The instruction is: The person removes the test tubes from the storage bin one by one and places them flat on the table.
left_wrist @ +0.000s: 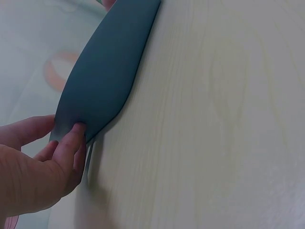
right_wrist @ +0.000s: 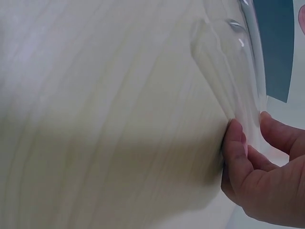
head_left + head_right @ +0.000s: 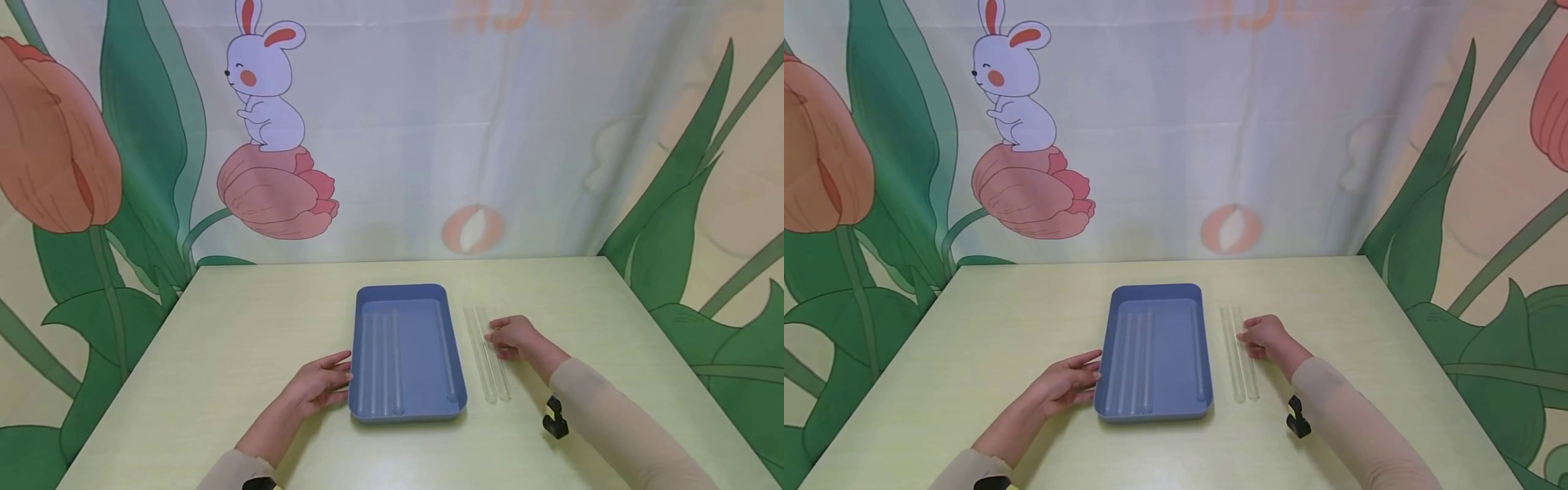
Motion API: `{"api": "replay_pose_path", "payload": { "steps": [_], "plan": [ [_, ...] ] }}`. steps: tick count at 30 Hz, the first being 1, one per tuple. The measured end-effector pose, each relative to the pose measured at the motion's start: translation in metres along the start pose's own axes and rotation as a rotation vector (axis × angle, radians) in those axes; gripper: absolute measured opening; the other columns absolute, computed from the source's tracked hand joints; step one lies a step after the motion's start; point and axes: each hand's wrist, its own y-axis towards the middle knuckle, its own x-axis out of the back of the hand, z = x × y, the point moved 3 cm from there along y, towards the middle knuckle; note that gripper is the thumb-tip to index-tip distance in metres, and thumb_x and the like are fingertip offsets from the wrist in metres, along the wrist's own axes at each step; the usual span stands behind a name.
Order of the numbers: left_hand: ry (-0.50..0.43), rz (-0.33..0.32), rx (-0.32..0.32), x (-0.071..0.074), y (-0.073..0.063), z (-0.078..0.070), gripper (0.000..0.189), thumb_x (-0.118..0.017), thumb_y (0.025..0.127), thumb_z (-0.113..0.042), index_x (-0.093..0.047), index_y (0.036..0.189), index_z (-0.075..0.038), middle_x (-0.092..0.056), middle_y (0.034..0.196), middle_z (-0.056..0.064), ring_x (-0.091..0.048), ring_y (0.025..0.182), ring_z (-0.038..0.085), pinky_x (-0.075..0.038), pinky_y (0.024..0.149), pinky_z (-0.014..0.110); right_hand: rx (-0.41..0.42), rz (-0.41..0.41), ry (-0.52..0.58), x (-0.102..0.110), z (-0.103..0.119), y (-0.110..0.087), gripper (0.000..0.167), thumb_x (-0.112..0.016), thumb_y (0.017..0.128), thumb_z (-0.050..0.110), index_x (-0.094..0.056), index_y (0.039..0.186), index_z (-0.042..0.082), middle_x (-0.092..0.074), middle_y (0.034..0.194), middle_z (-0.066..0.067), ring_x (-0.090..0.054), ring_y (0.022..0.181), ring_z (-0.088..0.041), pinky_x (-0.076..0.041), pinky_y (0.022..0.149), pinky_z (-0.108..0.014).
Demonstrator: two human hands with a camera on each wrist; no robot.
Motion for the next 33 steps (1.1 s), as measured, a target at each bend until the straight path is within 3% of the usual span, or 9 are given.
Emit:
{"api": "replay_pose_path", "payload": {
  "steps": [9, 15, 19, 22, 25, 33],
  "plan": [
    [0.005, 0.006, 0.003, 0.000, -0.001, -0.001, 0.063, -0.056, 0.098, 0.006, -0.034, 0.157, 0.004, -0.035, 0.160, 0.033, -0.069, 0.110, 0.019, -0.062, 0.084, 0.030, -0.012, -0.018, -0.034, -0.001, 0.002, -0.001, 0.055, -0.064, 0.099, 0.003, -0.043, 0.148, -0.009, -0.054, 0.085, -0.001, -0.051, 0.070, -0.008, -0.053, 0.059, -0.020],
    [-0.005, -0.004, 0.002, 0.001, -0.001, -0.001, 0.063, -0.056, 0.097, 0.006, -0.036, 0.156, 0.004, -0.037, 0.159, 0.033, -0.069, 0.109, 0.019, -0.062, 0.085, 0.031, -0.016, -0.009, -0.044, 0.001, 0.004, -0.001, 0.051, -0.061, 0.102, 0.011, -0.046, 0.146, -0.009, -0.058, 0.103, -0.008, -0.052, 0.081, -0.013, -0.054, 0.064, -0.022],
    [-0.006, -0.001, 0.005, 0.000, -0.001, 0.000, 0.062, -0.056, 0.097, 0.007, -0.036, 0.156, 0.004, -0.037, 0.159, 0.033, -0.069, 0.107, 0.018, -0.062, 0.086, 0.032, -0.006, 0.007, -0.058, 0.005, 0.008, -0.005, 0.050, -0.055, 0.104, 0.014, -0.044, 0.148, -0.009, -0.059, 0.131, -0.024, -0.058, 0.100, -0.022, -0.056, 0.073, -0.027],
    [-0.008, 0.001, 0.007, -0.001, -0.001, 0.000, 0.062, -0.056, 0.097, 0.007, -0.036, 0.156, 0.005, -0.037, 0.159, 0.033, -0.069, 0.106, 0.018, -0.062, 0.087, 0.033, 0.012, 0.032, -0.053, 0.008, 0.014, -0.011, 0.052, -0.050, 0.106, 0.017, -0.041, 0.150, -0.009, -0.046, 0.151, -0.031, -0.056, 0.124, -0.035, -0.058, 0.085, -0.034],
    [-0.010, 0.001, 0.005, -0.001, -0.001, 0.000, 0.062, -0.056, 0.097, 0.007, -0.036, 0.156, 0.005, -0.037, 0.159, 0.033, -0.069, 0.106, 0.017, -0.062, 0.088, 0.034, 0.028, 0.051, -0.034, 0.010, 0.023, -0.018, 0.053, -0.046, 0.108, 0.020, -0.038, 0.152, -0.008, -0.041, 0.155, -0.032, -0.049, 0.136, -0.042, -0.057, 0.095, -0.040],
    [-0.007, -0.005, 0.004, -0.001, -0.001, -0.002, 0.062, -0.056, 0.097, 0.008, -0.036, 0.155, 0.005, -0.037, 0.158, 0.033, -0.070, 0.106, 0.017, -0.062, 0.088, 0.034, 0.088, 0.088, -0.009, 0.012, 0.047, -0.034, 0.054, -0.045, 0.108, 0.023, -0.036, 0.153, -0.007, -0.044, 0.149, -0.029, -0.056, 0.122, -0.033, -0.057, 0.080, -0.028]
  ]
}}
